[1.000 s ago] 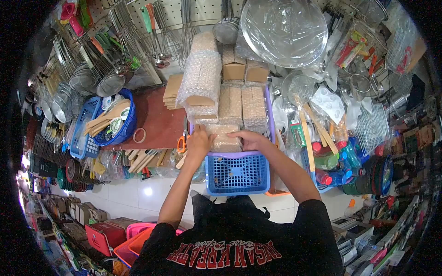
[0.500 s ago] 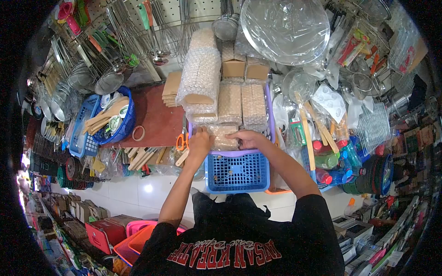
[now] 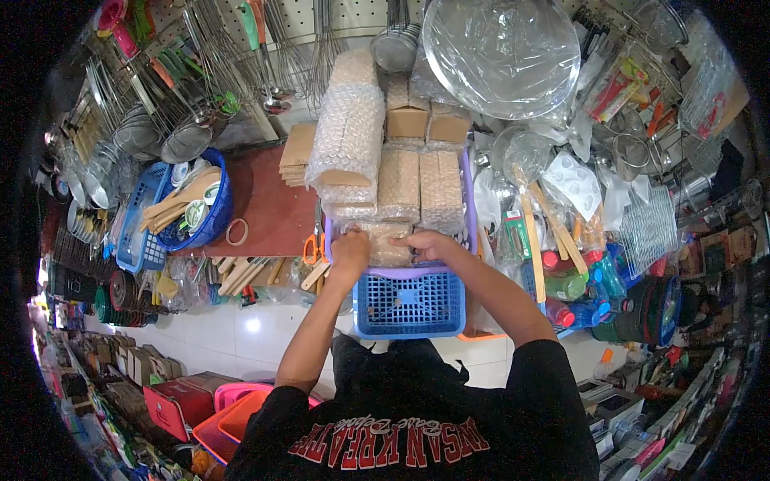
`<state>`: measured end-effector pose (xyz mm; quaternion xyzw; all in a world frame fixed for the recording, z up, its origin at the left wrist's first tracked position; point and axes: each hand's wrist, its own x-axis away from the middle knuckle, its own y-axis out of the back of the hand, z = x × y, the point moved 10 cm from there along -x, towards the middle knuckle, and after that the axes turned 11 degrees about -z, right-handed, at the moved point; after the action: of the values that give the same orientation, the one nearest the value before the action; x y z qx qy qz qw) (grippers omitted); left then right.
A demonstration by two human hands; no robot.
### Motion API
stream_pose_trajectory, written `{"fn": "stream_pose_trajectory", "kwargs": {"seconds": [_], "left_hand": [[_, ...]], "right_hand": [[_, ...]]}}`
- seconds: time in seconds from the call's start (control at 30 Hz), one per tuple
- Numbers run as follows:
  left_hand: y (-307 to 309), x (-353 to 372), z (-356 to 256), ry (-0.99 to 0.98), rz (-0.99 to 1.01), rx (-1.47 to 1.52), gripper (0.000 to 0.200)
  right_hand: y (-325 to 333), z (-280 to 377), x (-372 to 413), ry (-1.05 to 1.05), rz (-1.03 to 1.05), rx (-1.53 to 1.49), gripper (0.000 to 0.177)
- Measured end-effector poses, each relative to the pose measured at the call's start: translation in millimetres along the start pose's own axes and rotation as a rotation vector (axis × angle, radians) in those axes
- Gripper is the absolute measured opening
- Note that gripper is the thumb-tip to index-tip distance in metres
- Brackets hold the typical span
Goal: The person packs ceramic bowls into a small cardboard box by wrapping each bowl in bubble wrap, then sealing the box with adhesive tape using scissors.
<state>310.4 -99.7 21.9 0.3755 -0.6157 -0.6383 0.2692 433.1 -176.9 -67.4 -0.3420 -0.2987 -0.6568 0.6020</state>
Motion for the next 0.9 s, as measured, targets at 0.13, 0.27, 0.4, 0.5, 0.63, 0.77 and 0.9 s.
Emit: {"fn": "stream_pose_trajectory", "kwargs": {"seconds": [0.13, 0.27, 0.4, 0.5, 0.63, 0.77, 0.9], "left_hand": [[1.1, -0.8, -0.7, -0.003, 0.046, -0.01, 0.024], [15.7, 4.6, -1.0, 0.04, -0.123, -0.082, 0.018], [32.1, 6.8, -3.0, 0.045, -0.076, 0.019, 0.023], [13.8, 10.0, 4.1, 0.109, 0.053, 0.14, 0.028], [17.0, 9.8, 1.1, 0.065, 0.116, 0.137, 0.019], [9.2, 5.3, 3.3, -0.001, 0.111, 0.137, 0.019], [-1.3, 2.6, 9.9, -0.001, 0.166, 0.21, 0.02]], "right_hand": [[0.7, -2.5, -14.4, 0.033, -0.036, -0.017, 0.077], [5.1, -2.7, -14.9, 0.057, -0.084, 0.051, 0.077], [8.0, 11.8, 20.2, 0.05, -0.205, 0.216, 0.083], [9.2, 13.1, 12.7, 0.073, -0.216, 0.351, 0.088], [4.9, 17.1, 12.7, 0.15, -0.181, 0.444, 0.085], [4.5, 21.8, 12.9, 0.192, -0.222, 0.546, 0.079], [6.7, 10.8, -10.3, 0.241, -0.223, 0.551, 0.083]]}}
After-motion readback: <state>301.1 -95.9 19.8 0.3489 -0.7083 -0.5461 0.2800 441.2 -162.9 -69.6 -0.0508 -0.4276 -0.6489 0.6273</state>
